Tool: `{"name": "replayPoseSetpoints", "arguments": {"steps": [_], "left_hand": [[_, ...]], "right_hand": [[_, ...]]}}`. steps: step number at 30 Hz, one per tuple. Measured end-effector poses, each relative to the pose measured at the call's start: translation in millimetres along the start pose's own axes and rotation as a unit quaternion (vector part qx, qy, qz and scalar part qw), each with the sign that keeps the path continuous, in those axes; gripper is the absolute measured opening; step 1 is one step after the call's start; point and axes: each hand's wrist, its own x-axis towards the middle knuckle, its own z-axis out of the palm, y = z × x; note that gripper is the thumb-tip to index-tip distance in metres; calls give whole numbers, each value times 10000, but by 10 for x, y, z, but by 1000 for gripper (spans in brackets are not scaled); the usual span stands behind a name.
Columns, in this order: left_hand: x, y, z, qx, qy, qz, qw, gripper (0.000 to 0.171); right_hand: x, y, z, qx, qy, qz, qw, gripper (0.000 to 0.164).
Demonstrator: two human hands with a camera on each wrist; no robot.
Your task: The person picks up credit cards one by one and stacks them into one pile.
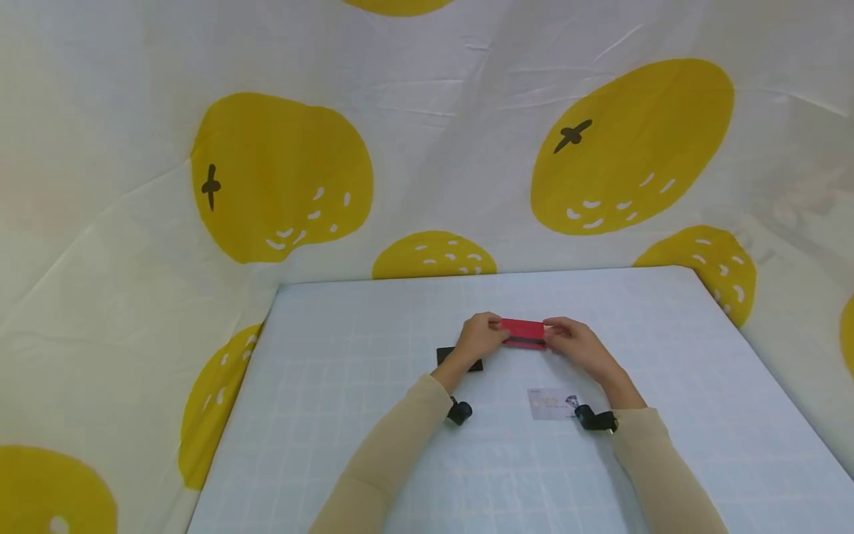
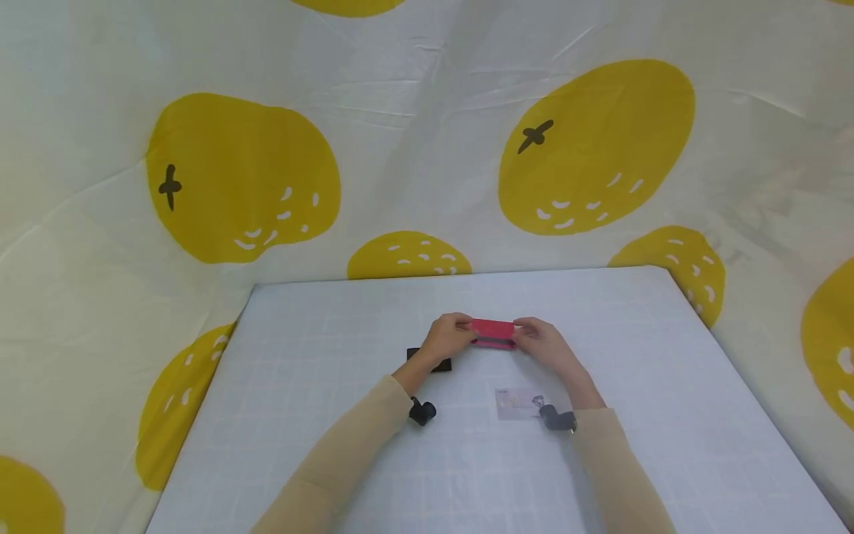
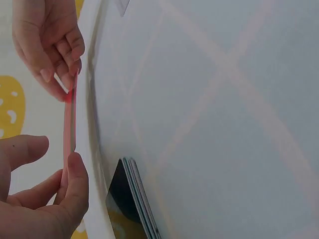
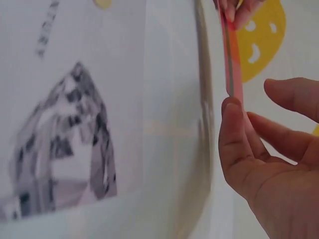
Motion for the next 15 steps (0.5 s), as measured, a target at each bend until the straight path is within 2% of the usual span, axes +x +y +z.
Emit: {"name": "replayPoseSetpoints", "arguments": {"steps": [7, 15], "left_hand": [[-30, -184, -232, -286, 134, 0, 9995, 33], [-187, -358, -541, -494, 181, 48, 9986, 34]], "right_hand": [[84, -143, 173, 675, -31, 87, 9977, 46], [138, -353, 409, 1163, -284, -5, 9928, 46]]}}
